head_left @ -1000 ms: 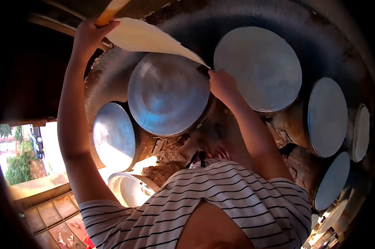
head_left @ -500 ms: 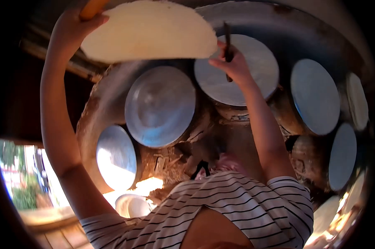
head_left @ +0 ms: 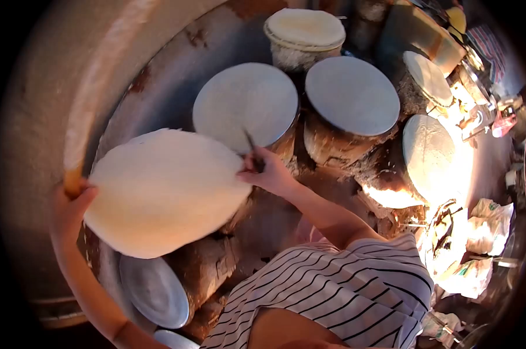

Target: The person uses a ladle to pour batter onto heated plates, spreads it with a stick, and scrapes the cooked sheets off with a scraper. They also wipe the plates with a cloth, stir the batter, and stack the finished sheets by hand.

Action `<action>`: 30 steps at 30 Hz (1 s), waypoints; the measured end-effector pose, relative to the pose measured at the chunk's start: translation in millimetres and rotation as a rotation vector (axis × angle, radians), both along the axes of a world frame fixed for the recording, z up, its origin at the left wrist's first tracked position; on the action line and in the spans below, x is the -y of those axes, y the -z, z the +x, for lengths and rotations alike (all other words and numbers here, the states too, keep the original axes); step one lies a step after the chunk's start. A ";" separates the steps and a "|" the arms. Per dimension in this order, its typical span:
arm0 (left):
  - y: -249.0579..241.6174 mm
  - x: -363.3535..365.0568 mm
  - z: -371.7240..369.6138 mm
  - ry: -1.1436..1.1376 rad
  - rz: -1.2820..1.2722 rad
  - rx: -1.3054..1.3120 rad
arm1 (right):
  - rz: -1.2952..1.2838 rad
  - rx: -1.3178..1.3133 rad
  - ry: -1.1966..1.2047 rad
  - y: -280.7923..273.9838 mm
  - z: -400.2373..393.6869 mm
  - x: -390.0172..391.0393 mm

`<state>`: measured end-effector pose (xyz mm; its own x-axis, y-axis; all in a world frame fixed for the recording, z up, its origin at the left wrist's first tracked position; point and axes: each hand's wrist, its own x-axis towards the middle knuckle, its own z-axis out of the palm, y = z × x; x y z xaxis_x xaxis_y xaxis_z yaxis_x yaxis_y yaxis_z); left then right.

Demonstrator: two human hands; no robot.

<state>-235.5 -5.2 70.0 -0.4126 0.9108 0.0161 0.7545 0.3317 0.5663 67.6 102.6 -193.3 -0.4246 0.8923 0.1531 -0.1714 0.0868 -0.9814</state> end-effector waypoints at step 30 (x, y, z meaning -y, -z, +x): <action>134.7 -466.9 231.9 -0.032 0.154 0.067 | -0.211 0.642 0.966 94.6 358.4 -663.3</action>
